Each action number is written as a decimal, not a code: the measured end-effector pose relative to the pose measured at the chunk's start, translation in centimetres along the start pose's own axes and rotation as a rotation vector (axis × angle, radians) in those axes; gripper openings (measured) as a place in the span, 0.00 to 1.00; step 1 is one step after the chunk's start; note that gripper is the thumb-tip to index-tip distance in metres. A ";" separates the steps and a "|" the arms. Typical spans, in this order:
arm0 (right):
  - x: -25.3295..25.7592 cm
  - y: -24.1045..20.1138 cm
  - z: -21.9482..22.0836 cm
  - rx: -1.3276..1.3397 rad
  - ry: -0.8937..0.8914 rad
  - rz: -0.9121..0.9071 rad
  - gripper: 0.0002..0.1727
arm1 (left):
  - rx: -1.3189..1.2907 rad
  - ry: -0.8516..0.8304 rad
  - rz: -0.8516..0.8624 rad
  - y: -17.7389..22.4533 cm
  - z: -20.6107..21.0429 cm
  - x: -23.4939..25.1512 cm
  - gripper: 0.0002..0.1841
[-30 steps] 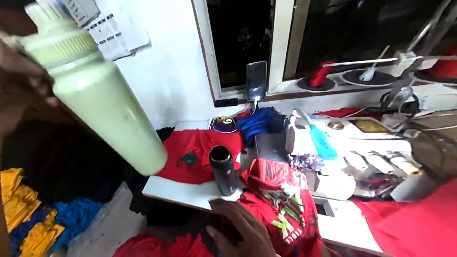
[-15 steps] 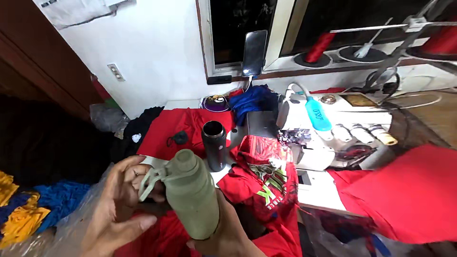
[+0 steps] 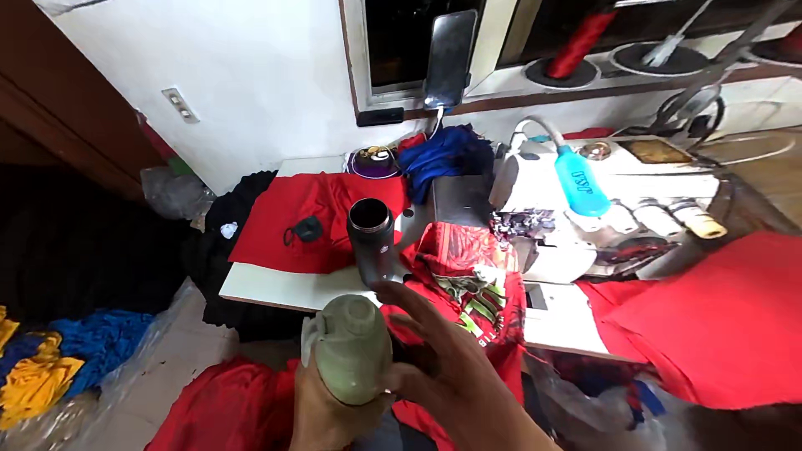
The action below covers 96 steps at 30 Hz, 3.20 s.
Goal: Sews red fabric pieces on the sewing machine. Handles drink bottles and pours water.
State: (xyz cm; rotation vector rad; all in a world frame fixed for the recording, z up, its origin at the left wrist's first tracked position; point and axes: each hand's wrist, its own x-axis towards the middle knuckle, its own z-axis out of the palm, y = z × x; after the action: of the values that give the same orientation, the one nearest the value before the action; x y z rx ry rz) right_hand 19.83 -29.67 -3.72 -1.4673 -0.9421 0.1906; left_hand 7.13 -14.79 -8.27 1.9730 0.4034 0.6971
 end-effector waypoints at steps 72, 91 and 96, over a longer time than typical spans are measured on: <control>17.8 -2.7 -7.3 -0.450 -0.303 -0.327 0.16 | 0.966 -0.409 0.181 7.5 -9.1 18.0 0.54; 17.1 1.4 -7.6 -0.296 -0.167 -0.080 0.14 | 1.325 -0.562 0.400 10.3 -8.4 23.4 0.49; 17.0 1.7 -7.9 -0.310 -0.151 -0.118 0.14 | 1.352 -0.596 0.391 11.3 -8.1 23.9 0.49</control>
State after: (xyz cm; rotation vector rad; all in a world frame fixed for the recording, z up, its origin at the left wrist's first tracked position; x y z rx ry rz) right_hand 36.53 -24.48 3.20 -1.6919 -1.2183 0.0704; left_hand 20.63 -1.55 11.85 3.4454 0.0715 -0.0966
